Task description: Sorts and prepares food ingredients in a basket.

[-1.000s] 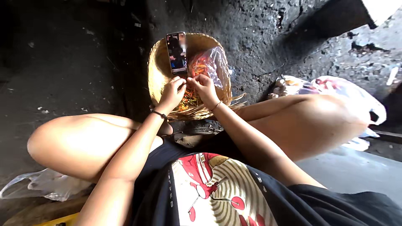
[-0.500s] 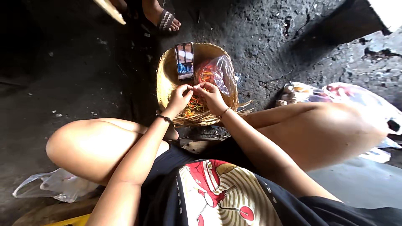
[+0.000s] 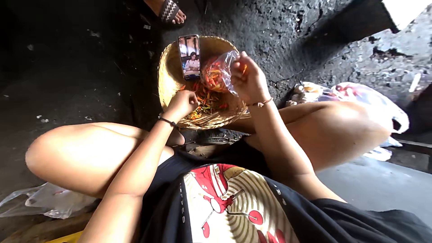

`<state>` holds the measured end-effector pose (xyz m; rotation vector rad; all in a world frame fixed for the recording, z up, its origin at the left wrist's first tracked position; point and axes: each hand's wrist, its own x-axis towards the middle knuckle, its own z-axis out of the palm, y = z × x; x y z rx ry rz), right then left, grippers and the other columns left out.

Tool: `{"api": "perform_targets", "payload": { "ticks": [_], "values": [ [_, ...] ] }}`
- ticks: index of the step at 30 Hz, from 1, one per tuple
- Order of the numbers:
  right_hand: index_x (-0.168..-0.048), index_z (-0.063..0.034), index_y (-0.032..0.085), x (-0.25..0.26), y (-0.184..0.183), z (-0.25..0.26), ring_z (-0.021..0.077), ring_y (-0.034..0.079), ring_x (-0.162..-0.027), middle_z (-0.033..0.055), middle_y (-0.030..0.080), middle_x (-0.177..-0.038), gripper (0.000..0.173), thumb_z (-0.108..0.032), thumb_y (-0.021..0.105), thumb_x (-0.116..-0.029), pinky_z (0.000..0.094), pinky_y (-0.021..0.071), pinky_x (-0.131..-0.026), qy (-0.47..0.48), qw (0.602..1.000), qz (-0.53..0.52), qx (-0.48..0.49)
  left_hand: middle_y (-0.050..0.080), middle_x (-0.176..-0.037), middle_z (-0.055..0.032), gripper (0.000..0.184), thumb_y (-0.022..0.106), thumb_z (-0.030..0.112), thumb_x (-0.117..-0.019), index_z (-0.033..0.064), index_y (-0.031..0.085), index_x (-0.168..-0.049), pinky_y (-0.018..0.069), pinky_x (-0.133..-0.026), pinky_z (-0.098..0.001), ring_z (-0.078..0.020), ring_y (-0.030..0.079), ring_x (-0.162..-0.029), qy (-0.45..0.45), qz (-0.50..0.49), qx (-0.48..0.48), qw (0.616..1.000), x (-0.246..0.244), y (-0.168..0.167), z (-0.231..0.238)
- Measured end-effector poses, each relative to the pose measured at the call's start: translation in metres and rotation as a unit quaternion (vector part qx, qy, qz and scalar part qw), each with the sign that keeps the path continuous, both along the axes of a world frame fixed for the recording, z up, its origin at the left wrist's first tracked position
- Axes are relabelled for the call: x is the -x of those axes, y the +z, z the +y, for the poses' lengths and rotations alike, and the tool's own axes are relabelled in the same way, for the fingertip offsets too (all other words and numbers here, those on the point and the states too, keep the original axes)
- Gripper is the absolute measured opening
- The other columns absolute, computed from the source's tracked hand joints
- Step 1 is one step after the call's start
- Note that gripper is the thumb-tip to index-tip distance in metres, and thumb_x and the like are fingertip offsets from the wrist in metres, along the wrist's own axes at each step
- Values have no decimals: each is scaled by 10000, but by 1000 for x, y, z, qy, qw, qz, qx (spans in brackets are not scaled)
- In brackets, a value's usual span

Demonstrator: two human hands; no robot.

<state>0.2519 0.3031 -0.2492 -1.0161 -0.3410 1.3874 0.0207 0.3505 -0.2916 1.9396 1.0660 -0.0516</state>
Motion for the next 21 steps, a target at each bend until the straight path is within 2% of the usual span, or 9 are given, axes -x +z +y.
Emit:
{"api": "perform_targets", "payload": {
  "ticks": [3, 5, 6, 8, 10, 12, 14, 18, 21],
  "values": [
    [-1024, -124, 578, -24, -14, 6, 24, 493, -573, -44, 586, -810, 254, -248, 373, -1109, 167, 419, -501, -86, 988, -101, 75, 730, -1050, -183, 216, 698, 223, -964, 27, 760, -1028, 521, -942, -606, -360, 693, -1038, -21, 45, -3, 999, 0, -5, -4],
    [-1055, -60, 602, -34, -28, 5, 28, 490, -564, -23, 600, -812, 233, -201, 421, -1092, 190, 429, -509, -13, 953, -273, 131, 724, -1071, -177, 216, 688, 227, -976, 32, 762, -1030, 518, -952, -589, -345, 687, -1056, -23, 51, -5, 998, -1, -5, -5],
    [-1081, -23, 620, -36, -32, 4, 59, 507, -590, 10, 608, -829, 242, -199, 454, -1085, 231, 454, -550, 54, 912, -377, 153, 722, -1073, -176, 212, 685, 222, -981, 29, 760, -1025, 518, -949, -582, -340, 686, -1056, -21, 51, -8, 998, -1, -4, -5],
    [-1189, 45, 652, -34, -27, 7, 264, 659, -862, 180, 683, -1012, 292, -170, 494, -1072, 455, 546, -821, 177, 807, -528, 196, 724, -1079, -168, 218, 680, 235, -994, 35, 758, -1029, 517, -950, -572, -329, 686, -1062, -15, 55, -14, 998, -1, -1, -4],
    [-1225, 62, 650, -28, -26, 9, 398, 656, -1075, 269, 673, -1137, 292, -133, 515, -1053, 585, 492, -980, 235, 753, -579, 205, 725, -1079, -165, 219, 674, 239, -999, 40, 758, -1037, 516, -949, -571, -329, 686, -1063, -13, 65, -13, 998, 0, -1, -3],
    [-1209, 58, 661, -27, -31, 9, 427, 644, -1102, 287, 666, -1151, 271, -114, 544, -1035, 606, 479, -990, 253, 745, -584, 198, 728, -1063, -166, 213, 674, 231, -995, 39, 757, -1031, 515, -938, -582, -339, 688, -1050, -15, 79, -7, 997, 0, -4, -3],
    [-1228, 37, 655, -28, -33, 10, 390, 658, -1050, 265, 670, -1135, 272, -120, 564, -1025, 577, 501, -953, 233, 767, -567, 192, 729, -1057, -170, 218, 675, 235, -996, 36, 756, -1034, 516, -934, -594, -348, 689, -1045, -21, 93, 0, 995, 1, -5, -4],
    [-1496, -11, 461, -29, -32, 14, 358, 646, -1154, 258, 615, -1317, 466, -103, 527, -1043, 519, 504, -1012, 195, 798, -545, 165, 719, -1109, -188, 222, 673, 235, -991, 47, 757, -1074, 509, -948, -613, -367, 677, -1092, -15, 122, 5, 992, -1, -2, -6],
    [-1499, -2, 453, -27, -28, 12, 323, 631, -1207, 224, 590, -1392, 450, -90, 482, -1059, 482, 501, -1039, 209, 796, -546, 159, 716, -1145, -185, 222, 654, 226, -993, 56, 753, -1095, 503, -955, -617, -369, 670, -1123, -18, 145, 4, 989, -2, -2, -6]
  ]
}}
